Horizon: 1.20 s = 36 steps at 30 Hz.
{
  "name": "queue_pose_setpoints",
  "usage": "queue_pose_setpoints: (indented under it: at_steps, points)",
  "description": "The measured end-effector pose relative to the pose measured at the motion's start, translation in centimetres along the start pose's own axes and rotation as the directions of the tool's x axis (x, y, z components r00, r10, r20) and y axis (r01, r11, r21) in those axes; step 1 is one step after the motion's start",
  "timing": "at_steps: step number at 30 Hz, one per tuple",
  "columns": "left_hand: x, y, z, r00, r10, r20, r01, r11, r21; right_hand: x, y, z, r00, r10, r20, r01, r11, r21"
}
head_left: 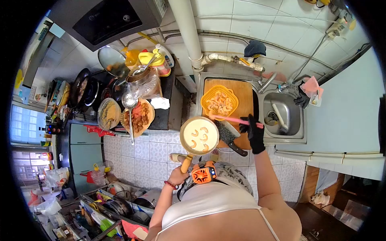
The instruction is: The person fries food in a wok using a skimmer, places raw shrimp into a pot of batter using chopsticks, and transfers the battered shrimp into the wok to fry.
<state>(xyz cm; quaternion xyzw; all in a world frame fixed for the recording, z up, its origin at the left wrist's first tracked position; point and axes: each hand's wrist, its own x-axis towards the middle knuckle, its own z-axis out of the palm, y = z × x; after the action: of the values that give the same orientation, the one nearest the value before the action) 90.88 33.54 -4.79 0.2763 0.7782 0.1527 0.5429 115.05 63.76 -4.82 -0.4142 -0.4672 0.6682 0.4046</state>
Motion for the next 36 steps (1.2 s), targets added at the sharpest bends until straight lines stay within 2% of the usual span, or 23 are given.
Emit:
queue_pose_setpoints:
  at_steps: [1,2,4,7,10,13,15,17,18,21,24,27,31,33,34,36]
  points:
    - [-0.3,0.5,-0.1,1.0,-0.014,0.002,0.014,1.0,0.0,-1.3,0.5,0.9,0.994,-0.079,0.079,0.079,0.997,0.0]
    - [-0.7,1.2,-0.3,1.0,-0.022,0.006,0.022,1.0,-0.006,-1.6,3.1,0.4,0.991,-0.047,0.122,0.081,0.951,-0.298]
    - [0.0,-0.1,0.1,1.0,0.003,-0.007,-0.003,0.999,-0.034,-3.8,-1.4,5.1,0.943,-0.091,0.319,0.184,0.943,-0.277]
    - [0.0,0.3,-0.1,1.0,0.015,-0.016,-0.015,1.0,-0.018,-3.9,0.6,8.2,0.948,-0.052,0.313,0.099,0.986,-0.136]
    - [-0.3,0.5,-0.2,1.0,0.001,-0.01,-0.002,1.0,-0.023,-3.2,1.1,9.2,0.933,0.063,0.354,0.027,0.969,-0.244]
    - [-0.4,0.5,-0.1,1.0,-0.001,-0.017,0.0,0.999,-0.04,-3.0,1.2,8.3,0.925,-0.026,0.379,0.092,0.983,-0.157]
    - [0.0,-0.2,0.0,1.0,0.018,-0.026,-0.019,0.999,-0.031,-3.0,0.1,7.3,0.942,-0.031,0.335,0.071,0.992,-0.108]
    - [0.1,-0.4,0.2,0.999,0.024,-0.033,-0.024,1.0,-0.006,-2.4,0.1,6.0,0.972,-0.023,0.232,0.005,0.997,0.079]
    - [0.0,-0.3,0.3,0.999,0.023,-0.038,-0.024,1.0,-0.004,-2.5,-2.0,6.0,0.983,-0.052,0.177,0.078,0.987,-0.14]
    - [-0.3,0.2,0.3,0.999,0.027,-0.037,-0.027,1.0,-0.005,0.1,0.1,4.3,0.955,-0.264,0.135,0.292,0.916,-0.274]
    - [-0.3,0.2,0.2,0.999,0.029,-0.016,-0.03,0.999,-0.027,1.7,1.0,5.0,0.838,-0.453,0.304,0.543,0.751,-0.376]
    - [0.2,-0.5,0.2,0.999,0.05,-0.02,-0.05,0.999,-0.003,2.2,1.2,5.6,0.661,-0.49,0.568,0.75,0.447,-0.487]
    - [-0.2,0.2,0.2,0.999,0.023,-0.033,-0.023,1.0,-0.014,2.6,2.0,6.3,0.705,-0.412,0.577,0.708,0.436,-0.555]
    - [-0.1,0.0,0.4,0.999,0.026,-0.046,-0.027,0.999,-0.035,2.3,1.2,7.0,0.773,-0.342,0.535,0.633,0.473,-0.612]
    - [0.1,-0.6,0.5,0.997,0.048,-0.052,-0.05,0.998,-0.028,2.2,1.0,7.2,0.803,-0.306,0.512,0.594,0.489,-0.639]
    - [0.5,-1.3,0.6,0.994,0.092,-0.063,-0.093,0.996,-0.016,3.0,1.8,6.7,0.8,-0.315,0.51,0.595,0.526,-0.608]
